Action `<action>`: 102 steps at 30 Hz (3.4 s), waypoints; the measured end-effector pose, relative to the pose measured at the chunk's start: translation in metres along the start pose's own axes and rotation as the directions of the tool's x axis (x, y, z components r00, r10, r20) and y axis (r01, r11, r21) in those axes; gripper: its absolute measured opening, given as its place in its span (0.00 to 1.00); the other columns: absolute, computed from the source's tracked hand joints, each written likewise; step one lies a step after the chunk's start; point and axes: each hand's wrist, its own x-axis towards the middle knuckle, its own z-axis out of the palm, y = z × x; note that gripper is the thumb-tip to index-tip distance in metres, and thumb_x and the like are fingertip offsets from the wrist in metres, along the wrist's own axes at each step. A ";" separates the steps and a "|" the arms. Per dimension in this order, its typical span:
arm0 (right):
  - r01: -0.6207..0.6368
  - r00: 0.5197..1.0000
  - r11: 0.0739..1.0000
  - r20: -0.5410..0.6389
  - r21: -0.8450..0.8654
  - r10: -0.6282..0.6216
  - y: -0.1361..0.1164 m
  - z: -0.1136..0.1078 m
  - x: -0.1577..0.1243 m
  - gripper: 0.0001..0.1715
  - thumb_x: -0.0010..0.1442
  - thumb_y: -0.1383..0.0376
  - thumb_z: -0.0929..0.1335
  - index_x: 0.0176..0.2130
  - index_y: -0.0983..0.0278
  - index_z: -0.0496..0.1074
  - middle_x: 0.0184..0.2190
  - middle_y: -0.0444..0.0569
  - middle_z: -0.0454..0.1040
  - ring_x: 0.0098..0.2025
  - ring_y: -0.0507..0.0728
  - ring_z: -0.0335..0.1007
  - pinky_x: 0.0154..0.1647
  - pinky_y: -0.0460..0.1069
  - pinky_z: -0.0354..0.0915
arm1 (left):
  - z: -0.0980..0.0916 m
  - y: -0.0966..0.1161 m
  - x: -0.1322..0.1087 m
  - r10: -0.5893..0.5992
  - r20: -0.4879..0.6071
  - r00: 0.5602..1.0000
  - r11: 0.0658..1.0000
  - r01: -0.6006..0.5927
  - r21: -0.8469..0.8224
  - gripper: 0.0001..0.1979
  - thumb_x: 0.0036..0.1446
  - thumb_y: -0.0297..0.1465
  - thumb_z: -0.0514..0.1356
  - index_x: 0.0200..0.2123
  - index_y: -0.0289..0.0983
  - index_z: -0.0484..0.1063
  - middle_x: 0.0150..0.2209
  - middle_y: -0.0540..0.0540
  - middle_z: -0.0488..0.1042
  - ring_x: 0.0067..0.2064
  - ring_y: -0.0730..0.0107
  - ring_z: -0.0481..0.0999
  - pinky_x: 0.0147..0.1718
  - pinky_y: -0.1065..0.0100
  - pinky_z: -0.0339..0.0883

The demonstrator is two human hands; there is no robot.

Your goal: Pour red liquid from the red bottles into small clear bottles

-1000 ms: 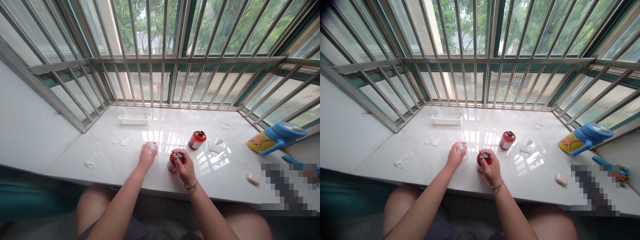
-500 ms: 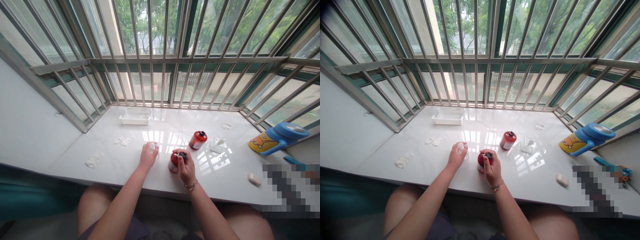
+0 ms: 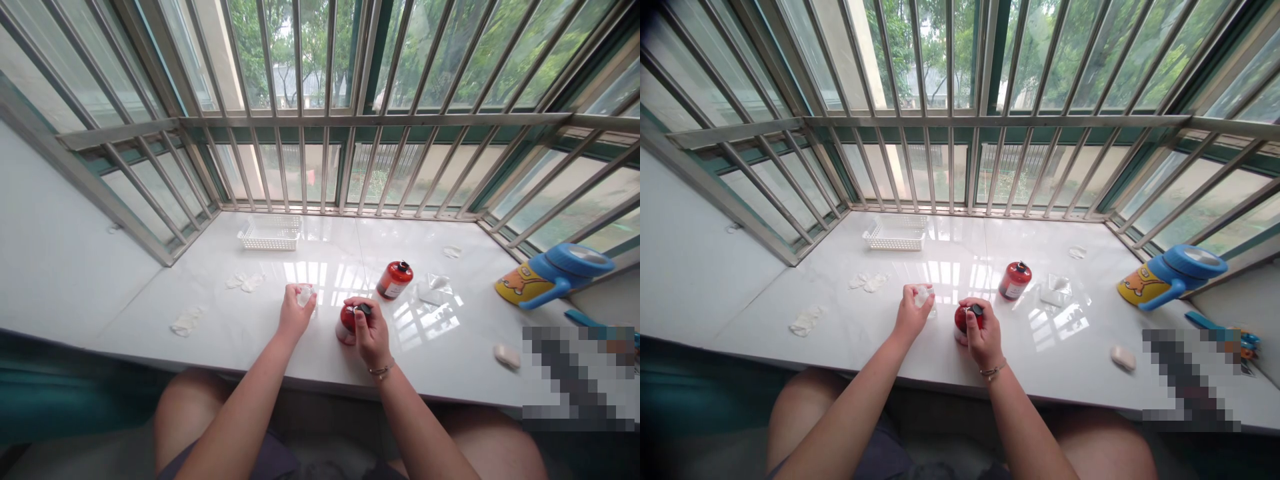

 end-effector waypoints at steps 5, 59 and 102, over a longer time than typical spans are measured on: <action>-0.012 1.000 1.000 -0.004 0.012 0.012 0.001 0.000 -0.001 0.15 0.75 0.51 0.65 0.52 0.55 0.74 0.49 0.54 0.80 0.51 0.65 0.78 0.52 0.61 0.74 | 0.001 -0.003 0.001 0.029 0.012 1.000 0.999 -0.030 0.038 0.15 0.67 0.43 0.63 0.51 0.44 0.67 0.52 0.40 0.79 0.55 0.55 0.79 0.57 0.51 0.71; -0.010 1.000 1.000 -0.028 -0.006 0.010 0.010 0.001 -0.003 0.19 0.76 0.49 0.62 0.51 0.58 0.73 0.45 0.52 0.80 0.45 0.62 0.79 0.47 0.57 0.75 | -0.014 0.132 0.000 0.553 0.503 0.664 0.711 -0.691 0.132 0.24 0.66 0.22 0.56 0.61 0.43 0.74 0.73 0.40 0.63 0.78 0.47 0.51 0.76 0.36 0.46; 0.028 1.000 0.998 0.004 0.055 -0.028 0.013 0.001 0.000 0.21 0.72 0.45 0.65 0.51 0.57 0.71 0.48 0.55 0.79 0.52 0.65 0.77 0.55 0.62 0.73 | -0.117 -0.002 0.007 0.111 -0.032 0.993 0.733 -0.060 0.677 0.12 0.66 0.33 0.54 0.35 0.39 0.77 0.56 0.34 0.76 0.63 0.42 0.72 0.66 0.40 0.64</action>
